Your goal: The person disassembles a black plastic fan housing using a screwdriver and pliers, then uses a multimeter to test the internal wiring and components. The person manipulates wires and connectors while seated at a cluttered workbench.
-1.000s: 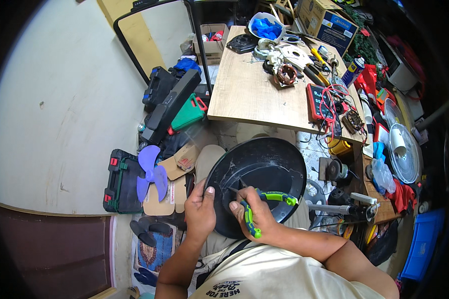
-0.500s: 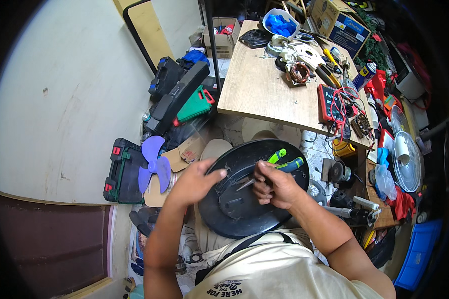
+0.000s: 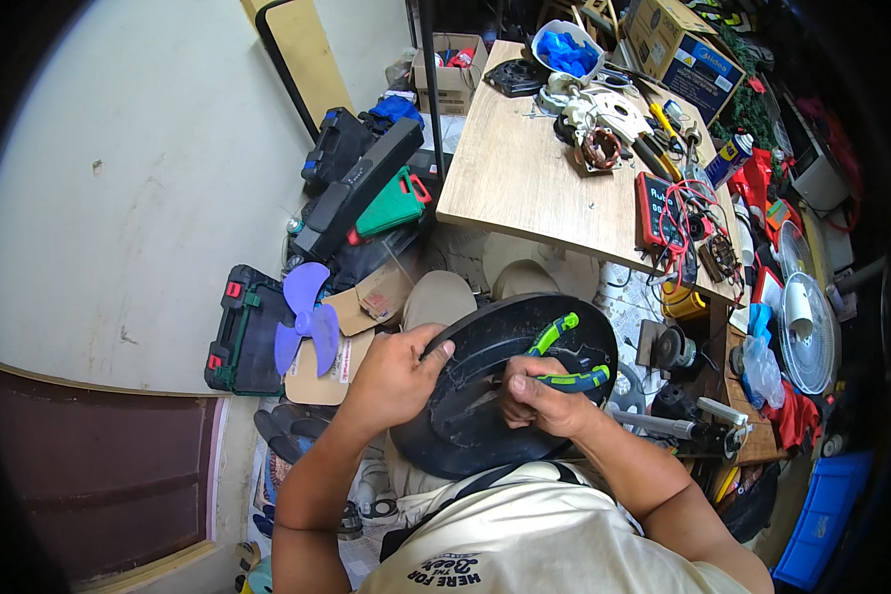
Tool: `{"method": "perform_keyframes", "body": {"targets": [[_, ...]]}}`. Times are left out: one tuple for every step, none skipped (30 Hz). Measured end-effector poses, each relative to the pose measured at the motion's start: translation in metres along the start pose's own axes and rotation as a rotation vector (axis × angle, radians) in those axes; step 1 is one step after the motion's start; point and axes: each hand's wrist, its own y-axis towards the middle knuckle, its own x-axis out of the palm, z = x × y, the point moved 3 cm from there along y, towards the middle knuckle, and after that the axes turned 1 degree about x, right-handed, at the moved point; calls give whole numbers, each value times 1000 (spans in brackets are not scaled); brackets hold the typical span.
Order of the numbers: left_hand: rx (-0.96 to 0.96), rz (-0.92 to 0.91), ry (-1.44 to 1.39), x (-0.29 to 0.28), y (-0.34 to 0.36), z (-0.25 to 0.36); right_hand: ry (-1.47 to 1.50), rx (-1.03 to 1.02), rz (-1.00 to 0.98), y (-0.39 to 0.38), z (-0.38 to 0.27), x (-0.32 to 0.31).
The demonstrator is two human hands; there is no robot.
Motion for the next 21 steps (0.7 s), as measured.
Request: {"method": "perform_keyframes", "body": {"targets": [[-2, -5, 3, -1, 1, -1, -3, -15, 20, 1, 1, 1], [-3, -9, 6, -1, 2, -2, 6, -23, 35, 1, 3, 2], [-6, -13, 6, -1, 3, -4, 27, -49, 32, 0, 5, 4], [6, -2, -35, -1, 3, -5, -238, -175, 63, -1, 4, 6], [21, 11, -75, 0, 3, -6, -492, -326, 75, -4, 3, 9], [0, 4, -134, 1, 3, -8, -754, -468, 88, -7, 3, 13], [18, 11, -107, 0, 3, -9, -827, -497, 99, -11, 3, 15], [-3, 0, -97, 1, 2, -10, -857, -495, 77, -13, 6, 17], [-25, -14, -88, 1, 1, -12, -884, -509, 57, -15, 8, 19], [-26, -16, -80, 1, 1, -12, -914, -525, 38, -15, 9, 21], [-25, -19, -71, 1, 0, -13, -1002, -556, 12, -15, 9, 23], [-27, -26, -88, 1, 0, -13, -1009, -583, 2, -14, 7, 23], [-16, -14, -76, 1, 0, -13, -1020, -592, 1, -13, 4, 24], [-11, -5, -90, 1, 0, -12, -1031, -600, -2, -11, 0, 24], [-8, 3, -104, 1, 0, -12, -913, -561, 48, -5, -5, 20], [6, 17, -100, 1, -1, -10, -466, -130, 98, 1, -2, 12], [19, 23, -94, 2, -1, -9, -191, 25, 91, 6, -5, 9], [11, 19, -103, 3, 0, -8, 78, 171, 81, 9, -10, 6], [31, 30, -57, 3, -1, -7, 71, 223, 105, 11, -16, 6], [19, 26, -25, 3, -1, -7, 66, 276, 130, 13, -20, 5], [3, 32, -14, 3, -1, -6, 78, 307, 127, 15, -22, 7]]}}
